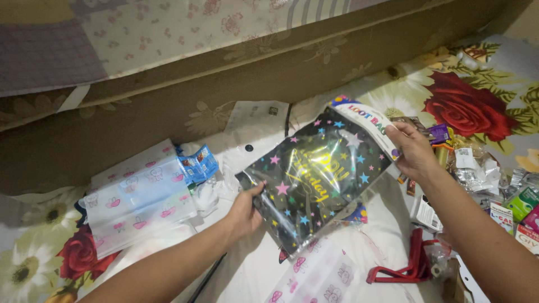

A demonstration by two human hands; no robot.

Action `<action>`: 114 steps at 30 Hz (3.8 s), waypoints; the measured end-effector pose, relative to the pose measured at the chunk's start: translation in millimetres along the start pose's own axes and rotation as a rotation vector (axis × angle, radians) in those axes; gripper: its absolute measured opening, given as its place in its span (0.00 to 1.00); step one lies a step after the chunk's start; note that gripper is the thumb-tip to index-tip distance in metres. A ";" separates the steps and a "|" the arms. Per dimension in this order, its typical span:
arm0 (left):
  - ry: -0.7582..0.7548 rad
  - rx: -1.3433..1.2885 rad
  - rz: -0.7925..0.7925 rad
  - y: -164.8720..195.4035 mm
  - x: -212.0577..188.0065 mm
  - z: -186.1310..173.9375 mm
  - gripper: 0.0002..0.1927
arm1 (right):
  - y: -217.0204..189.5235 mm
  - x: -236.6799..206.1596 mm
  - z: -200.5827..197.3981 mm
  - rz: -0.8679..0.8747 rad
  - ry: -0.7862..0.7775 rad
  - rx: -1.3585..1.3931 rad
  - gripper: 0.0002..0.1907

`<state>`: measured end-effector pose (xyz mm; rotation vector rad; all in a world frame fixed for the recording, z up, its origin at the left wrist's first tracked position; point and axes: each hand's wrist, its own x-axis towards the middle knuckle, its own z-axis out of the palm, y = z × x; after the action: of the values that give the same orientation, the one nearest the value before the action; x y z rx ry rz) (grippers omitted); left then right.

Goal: The person pulls a drawer out of a vanity, empties its contents onto a bed, and sorts small items including plastic pouches, packets, and bottles into groups. They place items into a clear plastic pouch, press it flat, and return the pouch and other items into the drawer on the bed.

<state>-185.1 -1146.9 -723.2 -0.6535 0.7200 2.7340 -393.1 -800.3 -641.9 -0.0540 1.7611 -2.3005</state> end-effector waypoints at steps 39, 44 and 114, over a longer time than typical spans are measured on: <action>0.061 0.791 0.398 -36.7 79.1 42.0 0.35 | 106.3 -87.0 52.1 0.020 -0.040 -0.528 0.17; 0.301 1.268 0.740 -34.6 87.4 50.0 0.33 | 106.8 -34.3 27.0 0.062 0.155 -0.679 0.29; -0.323 1.378 0.299 84.4 -45.1 -28.5 0.23 | 31.8 -86.0 141.1 0.467 -0.644 -0.614 0.36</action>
<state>-163.7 -1238.4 -689.5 0.2306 2.2762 1.7206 -279.6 -923.2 -623.8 -0.3936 1.7871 -1.1799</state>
